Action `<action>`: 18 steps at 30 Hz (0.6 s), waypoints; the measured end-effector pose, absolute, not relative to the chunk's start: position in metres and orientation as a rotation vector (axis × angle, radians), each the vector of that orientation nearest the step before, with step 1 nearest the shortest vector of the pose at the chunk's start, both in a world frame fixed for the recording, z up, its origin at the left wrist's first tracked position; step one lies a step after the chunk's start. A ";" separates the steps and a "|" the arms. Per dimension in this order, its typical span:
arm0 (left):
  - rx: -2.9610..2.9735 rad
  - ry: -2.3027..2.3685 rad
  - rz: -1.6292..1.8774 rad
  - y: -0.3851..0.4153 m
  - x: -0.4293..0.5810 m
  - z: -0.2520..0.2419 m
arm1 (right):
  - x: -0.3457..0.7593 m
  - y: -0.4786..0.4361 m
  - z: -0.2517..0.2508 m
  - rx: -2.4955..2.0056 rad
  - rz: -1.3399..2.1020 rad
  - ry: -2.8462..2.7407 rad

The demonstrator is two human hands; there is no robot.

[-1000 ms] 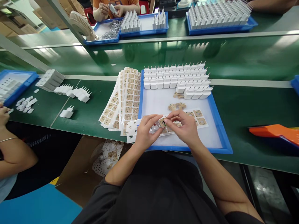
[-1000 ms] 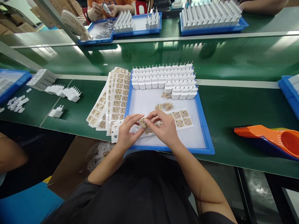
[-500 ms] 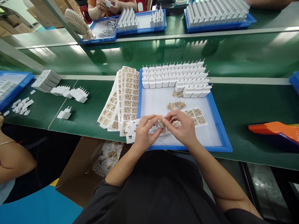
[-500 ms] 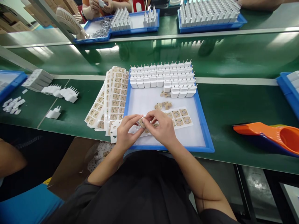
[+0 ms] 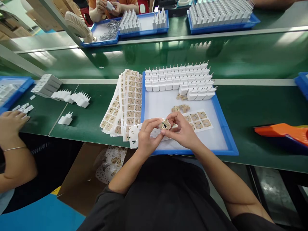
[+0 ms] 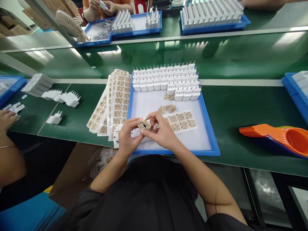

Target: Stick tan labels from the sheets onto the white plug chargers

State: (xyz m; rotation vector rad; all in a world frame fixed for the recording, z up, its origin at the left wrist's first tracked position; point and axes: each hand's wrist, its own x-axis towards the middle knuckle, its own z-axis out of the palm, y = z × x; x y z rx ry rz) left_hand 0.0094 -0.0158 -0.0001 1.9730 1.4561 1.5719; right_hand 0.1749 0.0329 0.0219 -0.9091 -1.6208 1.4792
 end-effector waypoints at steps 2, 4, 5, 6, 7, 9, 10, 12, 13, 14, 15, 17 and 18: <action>1.977 1.446 1.593 -0.016 0.010 -0.001 | 0.175 0.033 0.021 -0.836 1.563 -1.538; 1.929 1.448 1.615 -0.017 0.010 -0.001 | 0.177 0.034 0.021 -0.753 1.653 -1.480; 1.900 1.453 1.621 -0.017 0.010 -0.001 | 0.178 0.034 0.021 -0.724 1.688 -1.467; 1.879 1.455 1.627 -0.017 0.009 -0.002 | 0.178 0.034 0.021 -0.706 1.709 -1.463; 1.872 1.454 1.629 -0.017 0.009 -0.002 | 0.179 0.034 0.021 -0.702 1.717 -1.468; 1.907 1.455 1.636 -0.017 0.009 -0.003 | 0.178 0.033 0.021 -0.728 1.676 -1.501; 1.946 1.461 1.644 -0.017 0.010 -0.003 | 0.178 0.033 0.021 -0.746 1.640 -1.521; 2.052 1.478 1.661 -0.016 0.011 -0.003 | 0.175 0.031 0.022 -0.779 1.582 -1.545; 2.103 1.485 1.665 -0.016 0.011 -0.003 | 0.174 0.031 0.022 -0.786 1.569 -1.542; 2.144 1.490 1.667 -0.016 0.012 -0.003 | 0.174 0.031 0.022 -0.784 1.567 -1.532; 2.173 1.493 1.665 -0.016 0.012 -0.002 | 0.173 0.031 0.022 -0.779 1.569 -1.519; 2.211 1.506 1.656 -0.016 0.013 -0.002 | 0.172 0.031 0.022 -0.763 1.572 -1.496; 2.222 1.513 1.654 -0.016 0.014 -0.002 | 0.173 0.032 0.022 -0.756 1.570 -1.491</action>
